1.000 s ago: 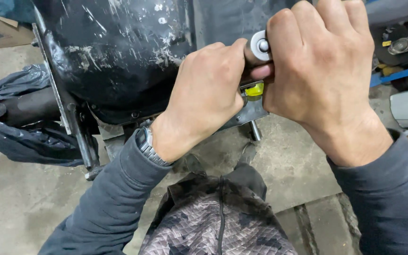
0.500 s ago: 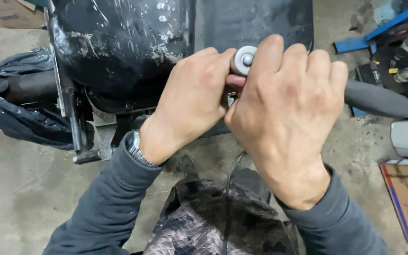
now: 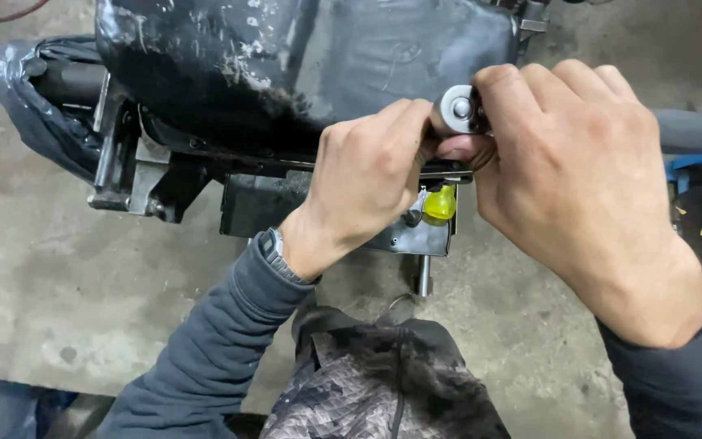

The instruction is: Tightening bolts on an engine oil pan using a ratchet

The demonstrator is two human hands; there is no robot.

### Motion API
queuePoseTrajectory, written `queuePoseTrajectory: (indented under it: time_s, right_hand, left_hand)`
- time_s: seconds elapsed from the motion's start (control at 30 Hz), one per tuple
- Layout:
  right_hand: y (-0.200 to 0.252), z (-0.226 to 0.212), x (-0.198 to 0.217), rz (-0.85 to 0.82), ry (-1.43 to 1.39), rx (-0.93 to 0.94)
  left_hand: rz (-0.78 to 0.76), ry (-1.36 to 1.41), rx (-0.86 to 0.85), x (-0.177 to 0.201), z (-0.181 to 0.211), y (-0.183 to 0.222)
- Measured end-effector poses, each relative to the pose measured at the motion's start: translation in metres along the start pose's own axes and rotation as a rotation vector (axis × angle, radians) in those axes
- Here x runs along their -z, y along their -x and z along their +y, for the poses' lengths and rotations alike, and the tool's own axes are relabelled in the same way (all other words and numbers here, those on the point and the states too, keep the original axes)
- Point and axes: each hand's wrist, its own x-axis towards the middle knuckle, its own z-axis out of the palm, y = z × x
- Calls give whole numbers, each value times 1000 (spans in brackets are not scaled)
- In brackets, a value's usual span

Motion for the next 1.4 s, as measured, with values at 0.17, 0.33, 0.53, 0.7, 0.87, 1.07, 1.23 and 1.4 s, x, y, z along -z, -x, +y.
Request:
queuePoseTrajectory:
  time_s: [0.17, 0.33, 0.53, 0.7, 0.87, 1.07, 1.23, 1.4]
  right_hand:
    - [1, 21, -19, 14, -50, 116]
    - [-24, 65, -24, 118, 174, 486]
    - [-31, 69, -32, 172, 54, 583]
    - [-25, 37, -39, 302, -177, 429]
    - [-2, -2, -27, 92, -10, -89]
    - [-21, 31, -15, -219, -110, 116]
    - [-56, 60, -11, -72, 13, 564]
    - [-55, 66, -20, -24, -114, 609]
  left_hand:
    - [-1, 6, 119, -18, 11, 3]
    - [-42, -8, 128, -18, 9, 3]
    - [-107, 105, 20, -21, -4, -6]
    - [-60, 342, -5, -24, -7, -12]
    - [-55, 461, 6, -30, -22, -11]
    - [-36, 487, -40, -32, -33, -14]
    - [-80, 589, -77, -33, -43, -12]
    - [-131, 675, -89, -30, -45, -16]
